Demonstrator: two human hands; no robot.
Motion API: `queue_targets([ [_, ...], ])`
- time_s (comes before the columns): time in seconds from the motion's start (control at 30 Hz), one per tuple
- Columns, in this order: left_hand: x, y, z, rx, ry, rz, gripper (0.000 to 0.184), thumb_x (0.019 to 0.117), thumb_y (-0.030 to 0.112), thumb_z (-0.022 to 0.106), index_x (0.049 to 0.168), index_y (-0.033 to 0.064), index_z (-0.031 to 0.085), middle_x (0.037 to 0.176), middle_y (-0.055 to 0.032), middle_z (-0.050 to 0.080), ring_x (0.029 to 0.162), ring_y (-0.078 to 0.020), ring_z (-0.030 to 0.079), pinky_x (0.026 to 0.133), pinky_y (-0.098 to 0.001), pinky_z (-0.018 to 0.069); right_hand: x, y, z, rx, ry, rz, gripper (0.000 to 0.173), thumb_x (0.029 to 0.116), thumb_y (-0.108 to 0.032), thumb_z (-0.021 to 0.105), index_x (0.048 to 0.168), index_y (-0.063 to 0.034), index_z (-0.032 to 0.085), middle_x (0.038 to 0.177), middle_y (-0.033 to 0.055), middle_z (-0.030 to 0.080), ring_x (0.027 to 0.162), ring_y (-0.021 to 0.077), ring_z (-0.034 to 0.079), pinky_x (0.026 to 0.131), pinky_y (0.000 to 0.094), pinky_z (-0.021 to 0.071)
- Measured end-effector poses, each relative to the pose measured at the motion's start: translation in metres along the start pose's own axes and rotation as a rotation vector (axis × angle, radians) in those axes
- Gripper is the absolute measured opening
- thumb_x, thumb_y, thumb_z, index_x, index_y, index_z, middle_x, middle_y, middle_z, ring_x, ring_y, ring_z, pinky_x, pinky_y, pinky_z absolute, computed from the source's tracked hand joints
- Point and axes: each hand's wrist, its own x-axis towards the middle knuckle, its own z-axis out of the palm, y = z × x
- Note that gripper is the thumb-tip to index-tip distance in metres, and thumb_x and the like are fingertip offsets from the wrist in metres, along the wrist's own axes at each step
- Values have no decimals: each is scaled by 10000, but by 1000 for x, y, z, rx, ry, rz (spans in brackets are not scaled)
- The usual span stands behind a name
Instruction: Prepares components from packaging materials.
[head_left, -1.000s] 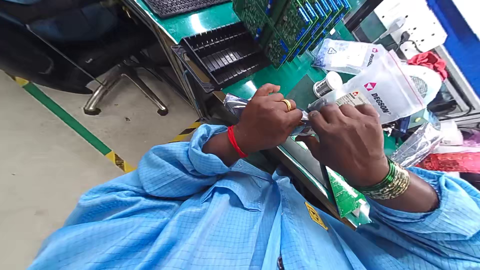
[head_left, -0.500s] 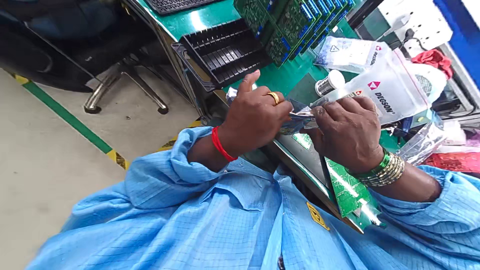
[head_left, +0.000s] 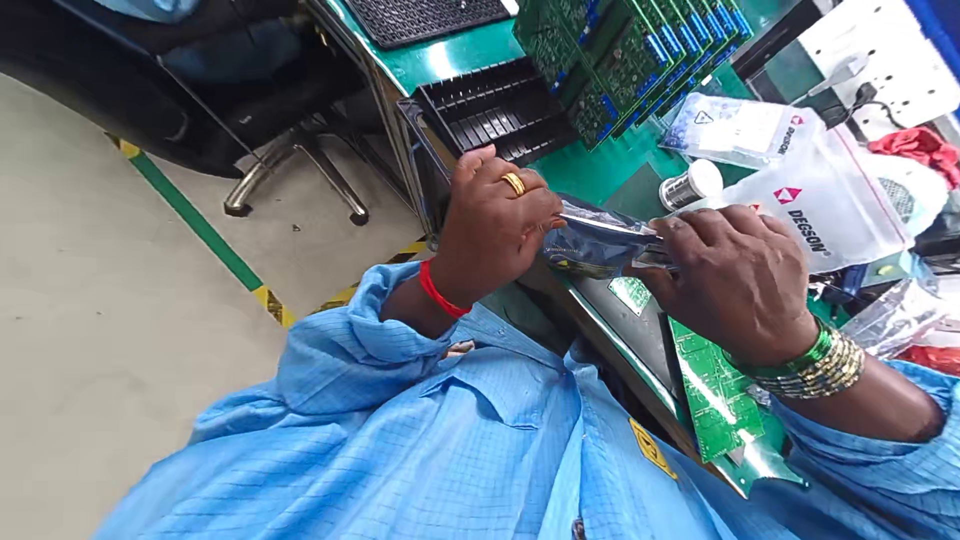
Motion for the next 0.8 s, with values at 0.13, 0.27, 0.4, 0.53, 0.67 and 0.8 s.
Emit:
queue_targets([
  [0.13,2,3,0,1,15,14,225,1007,208,603,911,84,764,953,-113,750,976,-304,692,1074,-569,364,11,-11,-5,29,-29,-27,414,927,-379,613,978,23,697,874,214,676,813,424,664,608,518,459],
  [0.27,-1,4,0,-10,22,21,218,997,199,605,900,89,767,939,-106,741,970,-298,684,1084,-578,350,27,-25,-8,77,-54,-58,372,907,-333,654,929,38,680,842,207,657,799,428,664,555,494,473],
  [0.4,-2,5,-1,-30,28,43,209,990,185,612,897,88,771,933,-102,739,964,-292,683,1065,-550,382,44,-41,-12,60,-104,-76,370,880,-327,703,912,39,668,838,195,644,789,413,662,506,462,457],
  [0.53,-4,7,0,-88,31,11,180,966,149,629,911,55,773,962,-126,744,992,-301,692,920,-448,519,55,-51,-14,84,-107,-84,345,843,-296,740,858,40,665,779,186,625,746,401,660,506,467,461],
  [0.67,-7,2,-6,-235,47,-41,160,943,134,661,929,26,778,960,-121,752,994,-261,704,919,-379,548,58,-49,-10,151,-56,-110,317,860,-268,682,842,47,651,776,227,640,732,444,670,528,523,494],
  [0.8,-7,2,-14,-262,29,-42,123,938,95,669,946,9,757,983,-146,745,1010,-285,704,943,-377,542,59,-49,-5,148,-49,-125,345,811,-262,752,910,60,678,858,258,669,796,472,692,539,545,536],
])
